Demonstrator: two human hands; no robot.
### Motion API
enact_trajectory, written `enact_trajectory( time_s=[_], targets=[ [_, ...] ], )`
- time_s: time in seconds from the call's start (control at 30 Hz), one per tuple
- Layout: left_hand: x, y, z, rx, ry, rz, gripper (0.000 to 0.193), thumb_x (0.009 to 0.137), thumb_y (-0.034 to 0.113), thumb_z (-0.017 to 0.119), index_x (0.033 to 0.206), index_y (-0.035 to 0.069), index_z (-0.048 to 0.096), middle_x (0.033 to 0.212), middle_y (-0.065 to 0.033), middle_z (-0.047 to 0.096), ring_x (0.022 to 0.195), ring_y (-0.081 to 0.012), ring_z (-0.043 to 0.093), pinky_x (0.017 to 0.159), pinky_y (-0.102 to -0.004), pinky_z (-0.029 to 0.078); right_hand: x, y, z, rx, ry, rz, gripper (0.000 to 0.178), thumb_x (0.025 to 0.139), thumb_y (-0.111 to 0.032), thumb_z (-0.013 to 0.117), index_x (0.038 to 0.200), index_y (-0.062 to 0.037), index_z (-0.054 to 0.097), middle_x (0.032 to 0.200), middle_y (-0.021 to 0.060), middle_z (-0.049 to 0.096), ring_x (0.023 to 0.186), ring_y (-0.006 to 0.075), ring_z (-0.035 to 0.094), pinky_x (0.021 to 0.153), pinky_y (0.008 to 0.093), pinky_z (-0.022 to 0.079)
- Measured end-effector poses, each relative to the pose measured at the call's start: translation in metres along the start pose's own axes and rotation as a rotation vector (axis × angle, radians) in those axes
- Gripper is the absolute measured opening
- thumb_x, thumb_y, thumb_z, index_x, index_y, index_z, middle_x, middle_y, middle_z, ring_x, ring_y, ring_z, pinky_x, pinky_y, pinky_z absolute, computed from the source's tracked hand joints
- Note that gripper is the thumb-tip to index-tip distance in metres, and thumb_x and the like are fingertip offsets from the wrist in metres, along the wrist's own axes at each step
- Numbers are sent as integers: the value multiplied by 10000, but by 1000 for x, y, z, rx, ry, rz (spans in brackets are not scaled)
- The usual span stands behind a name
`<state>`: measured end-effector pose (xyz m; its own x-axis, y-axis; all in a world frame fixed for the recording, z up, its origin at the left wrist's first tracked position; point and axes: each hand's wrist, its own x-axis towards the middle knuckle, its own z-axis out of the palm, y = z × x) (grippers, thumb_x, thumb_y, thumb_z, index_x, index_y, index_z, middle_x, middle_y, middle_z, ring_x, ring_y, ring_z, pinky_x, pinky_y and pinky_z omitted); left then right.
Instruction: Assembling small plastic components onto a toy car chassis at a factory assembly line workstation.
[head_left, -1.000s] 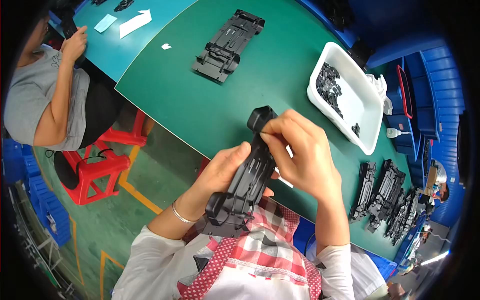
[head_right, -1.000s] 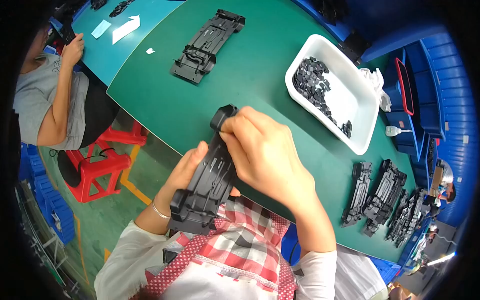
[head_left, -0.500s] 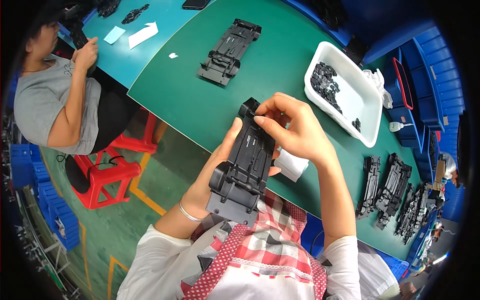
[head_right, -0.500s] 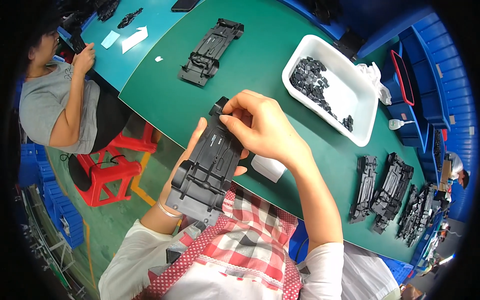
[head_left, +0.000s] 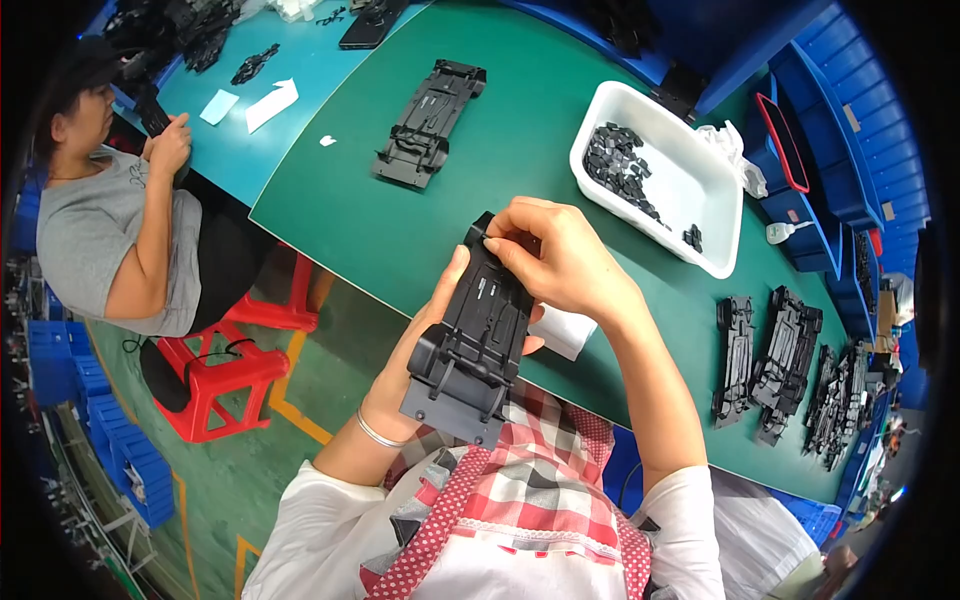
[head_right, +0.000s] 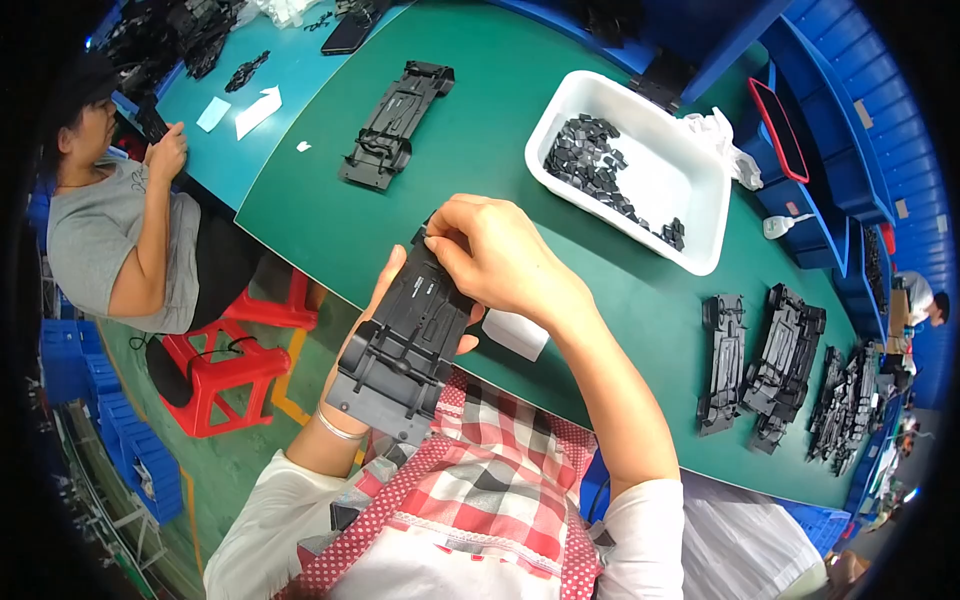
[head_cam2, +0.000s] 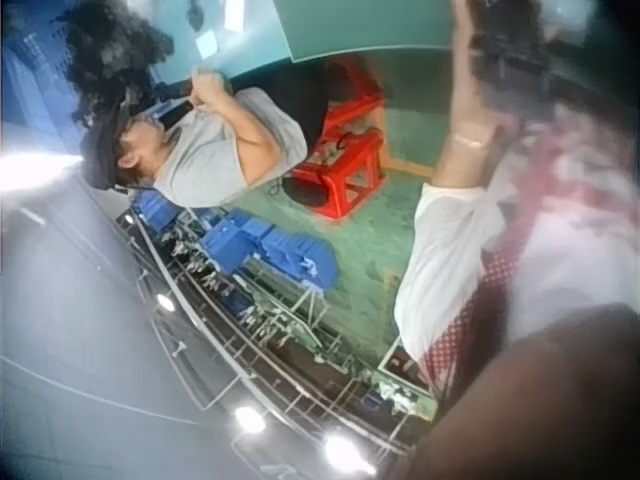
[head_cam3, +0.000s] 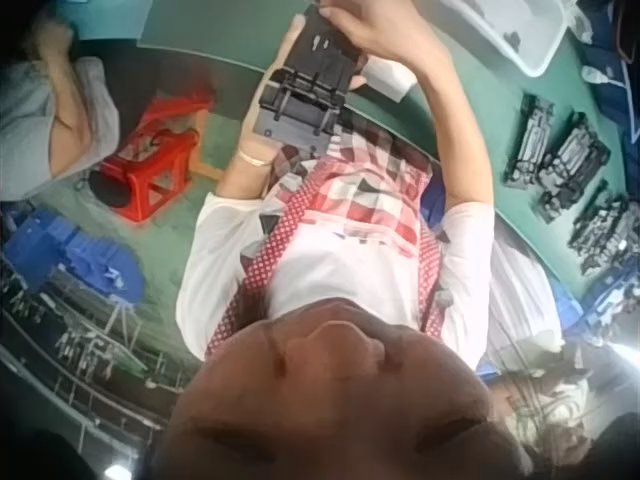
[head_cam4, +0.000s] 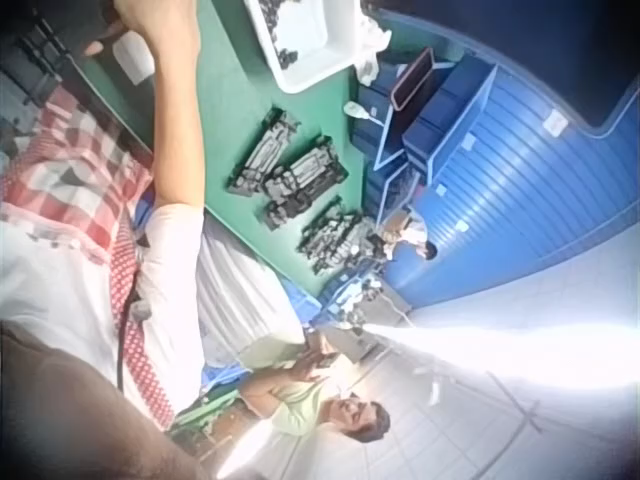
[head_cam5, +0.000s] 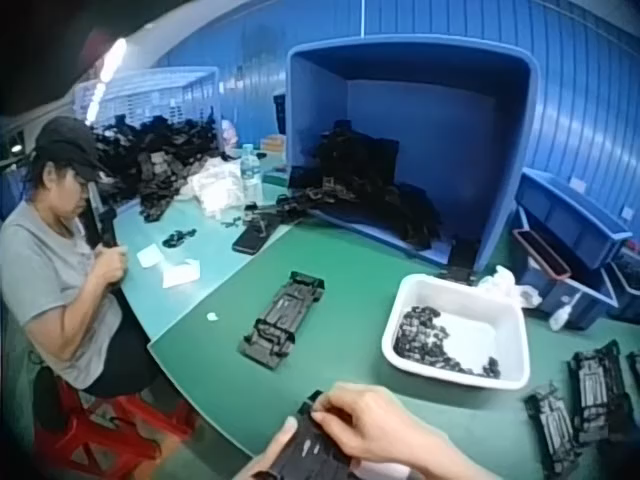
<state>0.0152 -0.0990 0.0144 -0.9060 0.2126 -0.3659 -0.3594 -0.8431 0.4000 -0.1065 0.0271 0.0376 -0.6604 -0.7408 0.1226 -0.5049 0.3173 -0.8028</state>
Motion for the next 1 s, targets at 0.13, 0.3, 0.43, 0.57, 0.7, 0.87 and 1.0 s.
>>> enact_trajectory(
  time_s=[0.13,0.3,0.43,0.57,0.7,0.87,1.0],
  targets=[
    [8,-5,-8,-57,-57,-26,531,985,491,400,1248,41,501,1054,-138,639,937,-213,657,823,-374,584,-3,3,-2,-61,25,-76,102,808,-84,611,830,15,623,771,153,611,693,296,632,640,365,503],
    [7,0,2,-104,21,-108,606,961,554,394,1297,58,481,1176,-149,600,1012,-254,639,795,-412,600,-5,10,4,-68,97,-150,118,778,-87,609,822,21,623,809,171,629,776,360,618,687,423,495],
    [9,-7,11,-48,-29,-94,608,963,553,388,1293,51,481,1144,-150,612,998,-245,642,784,-403,604,-12,6,-11,-50,69,-118,160,783,-101,638,873,31,626,806,166,625,743,327,623,664,397,497],
    [13,-4,6,-211,-149,-119,695,963,564,371,1316,-31,438,1224,-227,549,1069,-313,608,833,-472,580,-29,2,-51,-25,201,-166,301,806,-194,729,988,28,637,818,113,626,712,195,616,633,318,490],
    [21,4,-29,-483,-335,-211,853,931,627,369,1400,-80,285,1366,-278,409,1235,-375,480,961,-598,458,-51,40,-115,-308,474,92,128,832,-68,664,930,13,667,798,123,664,662,189,624,637,304,511],
    [32,4,-48,-531,-419,-237,889,922,636,382,1416,-89,232,1398,-287,364,1276,-378,437,988,-623,418,-60,75,-157,-1156,-93,573,162,675,-3,621,809,-60,694,785,150,670,800,315,631,866,378,444],
    [35,3,-55,-514,-389,-211,888,925,629,383,1417,-92,219,1389,-295,366,1259,-382,454,963,-623,443,-58,92,-158,-1048,-198,628,169,671,12,610,808,-42,692,780,154,671,816,320,638,817,388,476]
  ],
)
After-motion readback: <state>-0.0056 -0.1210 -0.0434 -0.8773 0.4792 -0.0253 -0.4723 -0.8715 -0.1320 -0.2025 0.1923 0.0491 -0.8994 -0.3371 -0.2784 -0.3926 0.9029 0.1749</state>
